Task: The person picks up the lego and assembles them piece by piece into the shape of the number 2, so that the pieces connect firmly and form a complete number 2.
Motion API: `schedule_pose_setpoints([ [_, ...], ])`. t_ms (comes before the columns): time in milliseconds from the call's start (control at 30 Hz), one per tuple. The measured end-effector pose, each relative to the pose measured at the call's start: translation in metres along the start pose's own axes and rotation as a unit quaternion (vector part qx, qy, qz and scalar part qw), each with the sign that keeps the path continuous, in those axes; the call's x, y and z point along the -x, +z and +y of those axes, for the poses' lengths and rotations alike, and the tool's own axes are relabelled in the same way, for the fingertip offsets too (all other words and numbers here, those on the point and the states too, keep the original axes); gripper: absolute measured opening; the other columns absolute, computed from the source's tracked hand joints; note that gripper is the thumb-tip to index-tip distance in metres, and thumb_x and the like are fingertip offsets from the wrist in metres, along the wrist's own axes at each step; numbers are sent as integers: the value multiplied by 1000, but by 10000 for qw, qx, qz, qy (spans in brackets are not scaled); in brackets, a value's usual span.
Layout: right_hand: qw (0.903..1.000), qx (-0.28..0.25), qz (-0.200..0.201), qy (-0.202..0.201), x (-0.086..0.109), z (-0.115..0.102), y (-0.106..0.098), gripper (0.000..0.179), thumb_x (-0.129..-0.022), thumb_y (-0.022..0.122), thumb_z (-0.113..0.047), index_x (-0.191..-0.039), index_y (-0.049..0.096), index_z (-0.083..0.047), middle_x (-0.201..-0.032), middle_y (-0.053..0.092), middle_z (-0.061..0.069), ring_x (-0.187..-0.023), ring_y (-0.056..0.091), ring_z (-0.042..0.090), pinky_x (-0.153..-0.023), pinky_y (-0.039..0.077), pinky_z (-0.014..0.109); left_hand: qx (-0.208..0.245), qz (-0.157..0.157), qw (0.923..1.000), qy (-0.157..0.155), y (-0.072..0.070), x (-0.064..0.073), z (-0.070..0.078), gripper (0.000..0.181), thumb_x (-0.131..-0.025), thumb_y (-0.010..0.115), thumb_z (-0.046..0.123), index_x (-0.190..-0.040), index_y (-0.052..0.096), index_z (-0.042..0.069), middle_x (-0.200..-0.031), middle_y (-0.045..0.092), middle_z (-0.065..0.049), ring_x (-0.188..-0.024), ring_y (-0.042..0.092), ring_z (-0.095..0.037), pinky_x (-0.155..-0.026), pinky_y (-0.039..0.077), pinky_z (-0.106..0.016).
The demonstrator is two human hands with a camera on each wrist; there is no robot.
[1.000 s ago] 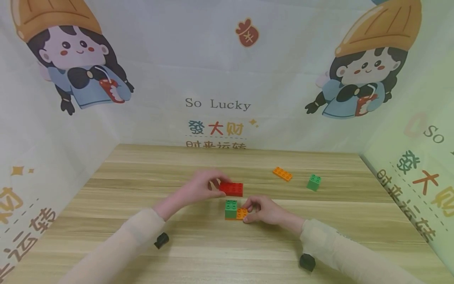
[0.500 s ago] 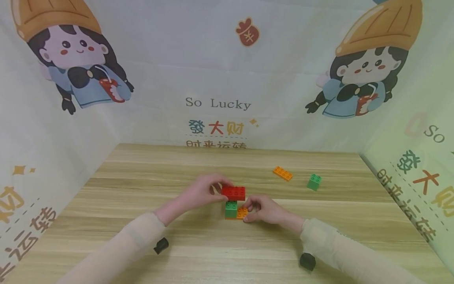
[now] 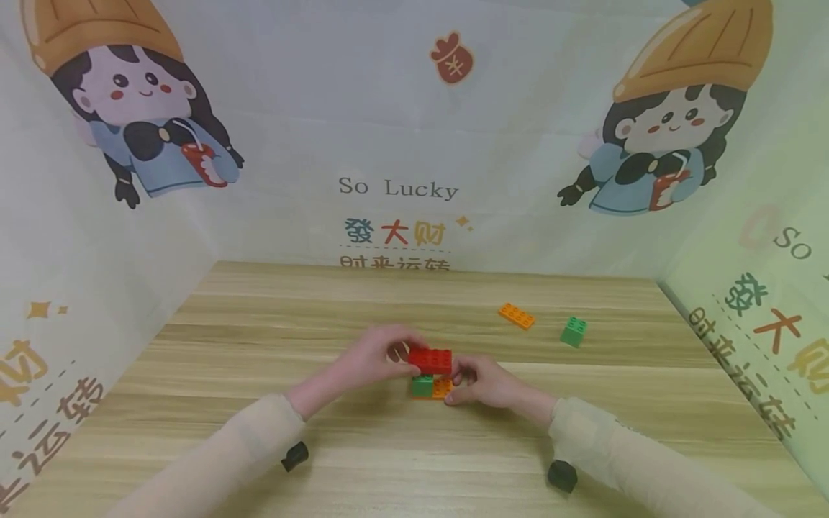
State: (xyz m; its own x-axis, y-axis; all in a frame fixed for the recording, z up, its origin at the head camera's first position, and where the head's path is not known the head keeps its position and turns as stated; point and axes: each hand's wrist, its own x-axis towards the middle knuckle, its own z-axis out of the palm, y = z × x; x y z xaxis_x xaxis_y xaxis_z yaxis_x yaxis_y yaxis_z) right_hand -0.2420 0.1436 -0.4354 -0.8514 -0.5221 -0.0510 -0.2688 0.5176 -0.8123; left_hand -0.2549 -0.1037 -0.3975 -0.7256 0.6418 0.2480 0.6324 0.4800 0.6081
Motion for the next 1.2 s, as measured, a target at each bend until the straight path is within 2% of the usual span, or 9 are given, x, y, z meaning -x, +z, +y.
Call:
schedule_pose_setpoints([
  [367, 10000, 33, -44, 17, 0, -1, -1, 29, -80, 80, -14, -103, 65, -4, -90, 60, 8, -77, 45, 15, -66, 35, 21, -97, 34, 9999, 26, 5, 2, 4, 37, -81, 80, 11, -116, 69, 10, -109, 73, -4, -88, 65, -11, -76, 55, -17],
  [667, 10000, 22, -57, 44, 1, -3, -1, 27, -81, 80, -14, -101, 65, -3, -89, 59, 7, -75, 43, 15, -64, 33, 20, 47, 163, 9998, 65, 8, 4, 3, 35, -79, 81, 12, -112, 70, 11, -108, 73, -3, -86, 64, -7, -76, 56, -18],
  [933, 9998, -125, -132, 49, 0, -1, -2, 32, -81, 80, -14, -108, 66, -5, -89, 58, 6, -76, 44, 16, -65, 33, 21, 167, 148, 9996, -150, 10, 6, 1, 34, -81, 81, 12, -112, 69, 12, -108, 72, -1, -87, 63, -7, -78, 56, -19],
  [1200, 9998, -142, -133, -9, 0, 0, -1, 33, -80, 80, -14, -108, 66, -4, -89, 58, 7, -76, 44, 16, -65, 34, 21, 335, 60, 9994, -41, 7, 8, 3, 30, -86, 75, 11, -115, 69, 10, -110, 72, -4, -89, 64, -8, -79, 56, -19],
])
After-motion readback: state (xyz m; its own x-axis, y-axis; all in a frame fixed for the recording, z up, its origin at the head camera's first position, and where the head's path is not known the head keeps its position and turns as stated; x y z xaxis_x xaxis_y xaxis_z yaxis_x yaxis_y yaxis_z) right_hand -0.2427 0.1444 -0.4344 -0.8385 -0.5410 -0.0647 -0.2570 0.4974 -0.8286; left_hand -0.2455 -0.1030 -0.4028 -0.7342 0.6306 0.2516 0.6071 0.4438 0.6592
